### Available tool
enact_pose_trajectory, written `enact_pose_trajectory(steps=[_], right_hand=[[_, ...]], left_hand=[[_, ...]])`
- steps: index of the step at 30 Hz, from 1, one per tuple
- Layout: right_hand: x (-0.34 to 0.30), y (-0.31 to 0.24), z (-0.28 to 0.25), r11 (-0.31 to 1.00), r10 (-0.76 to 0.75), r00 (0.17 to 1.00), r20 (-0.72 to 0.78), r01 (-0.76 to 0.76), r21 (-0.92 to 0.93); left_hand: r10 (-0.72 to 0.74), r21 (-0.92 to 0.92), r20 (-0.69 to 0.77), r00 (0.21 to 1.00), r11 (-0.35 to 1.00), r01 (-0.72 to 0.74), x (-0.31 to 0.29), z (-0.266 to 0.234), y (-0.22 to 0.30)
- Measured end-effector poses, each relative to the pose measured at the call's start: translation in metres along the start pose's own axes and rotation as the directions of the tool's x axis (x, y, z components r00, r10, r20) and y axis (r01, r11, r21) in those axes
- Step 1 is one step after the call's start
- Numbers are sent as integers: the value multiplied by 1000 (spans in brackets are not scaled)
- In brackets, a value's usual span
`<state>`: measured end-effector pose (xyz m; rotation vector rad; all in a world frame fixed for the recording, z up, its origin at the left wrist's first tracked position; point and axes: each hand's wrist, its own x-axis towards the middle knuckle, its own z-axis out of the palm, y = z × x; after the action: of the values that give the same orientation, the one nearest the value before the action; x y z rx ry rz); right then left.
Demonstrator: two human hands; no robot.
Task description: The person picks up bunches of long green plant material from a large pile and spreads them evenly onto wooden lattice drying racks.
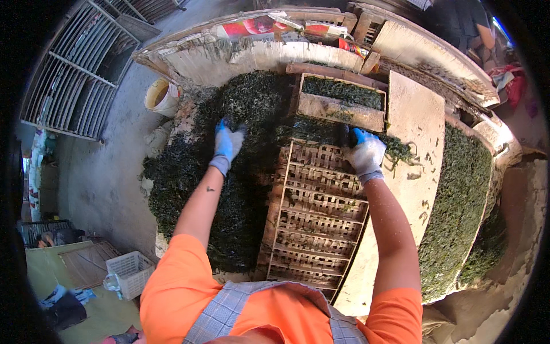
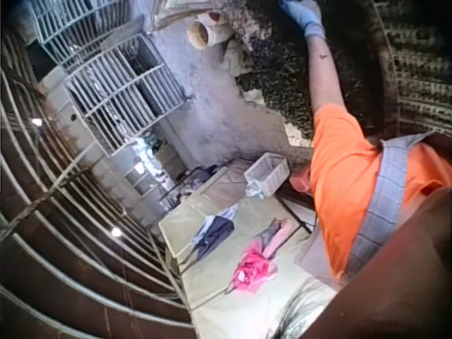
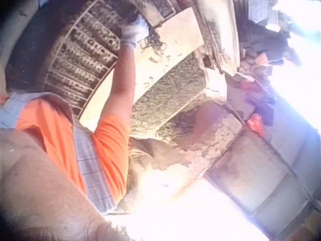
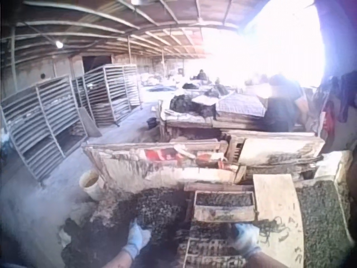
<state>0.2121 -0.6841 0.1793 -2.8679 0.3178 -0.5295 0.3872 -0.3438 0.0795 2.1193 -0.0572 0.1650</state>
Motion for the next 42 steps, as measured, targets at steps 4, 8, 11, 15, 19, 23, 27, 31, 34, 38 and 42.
enact_pose_trajectory(steps=[4, 8, 11, 15, 19, 23, 27, 31, 34, 38, 42], right_hand=[[-2, 0, -1, 1000, 17, 1000, 10, -16, -14], [4, -8, 0, 996, 9, 1000, 24, -7, -92], [-2, 1, -2, 997, 26, 1000, 10, -25, -70], [3, -7, -9, 998, 68, 997, 38, -69, 7], [24, -35, -53, 885, 143, 960, 242, -234, 403], [45, -66, -117, -393, 13, 973, 232, -209, 896], [62, -18, -111, 95, 86, 983, 163, -171, 981], [19, 20, -99, 972, 109, 970, 218, -150, 181], [-9, 29, -95, 957, 216, 961, -173, -174, 233], [-21, -8, -56, 900, 361, 933, 9, -350, 261], [-27, -30, -42, 978, -208, 958, 198, 199, 64]], left_hand=[[188, 274, 28, 982, 943, -189, -16, 25, 54], [-26, -970, 191, 981, 150, 192, 60, 1, 22], [68, -919, 384, 921, 125, 374, 63, -57, 76], [169, -823, 469, 867, 440, 359, 63, -104, 162], [328, -830, 511, 795, 429, 357, 26, -100, 291], [462, -874, 330, 824, 478, 82, 0, -39, 354], [804, 87, 358, 475, 478, -874, -34, 25, 324], [666, 108, 622, 411, 447, -888, -49, 37, 216], [734, 281, 342, 587, 516, -809, -70, 38, 190], [383, 373, 348, 856, 781, -501, -100, 67, 196], [600, 389, 632, 490, 301, -871, -97, 43, 182]])
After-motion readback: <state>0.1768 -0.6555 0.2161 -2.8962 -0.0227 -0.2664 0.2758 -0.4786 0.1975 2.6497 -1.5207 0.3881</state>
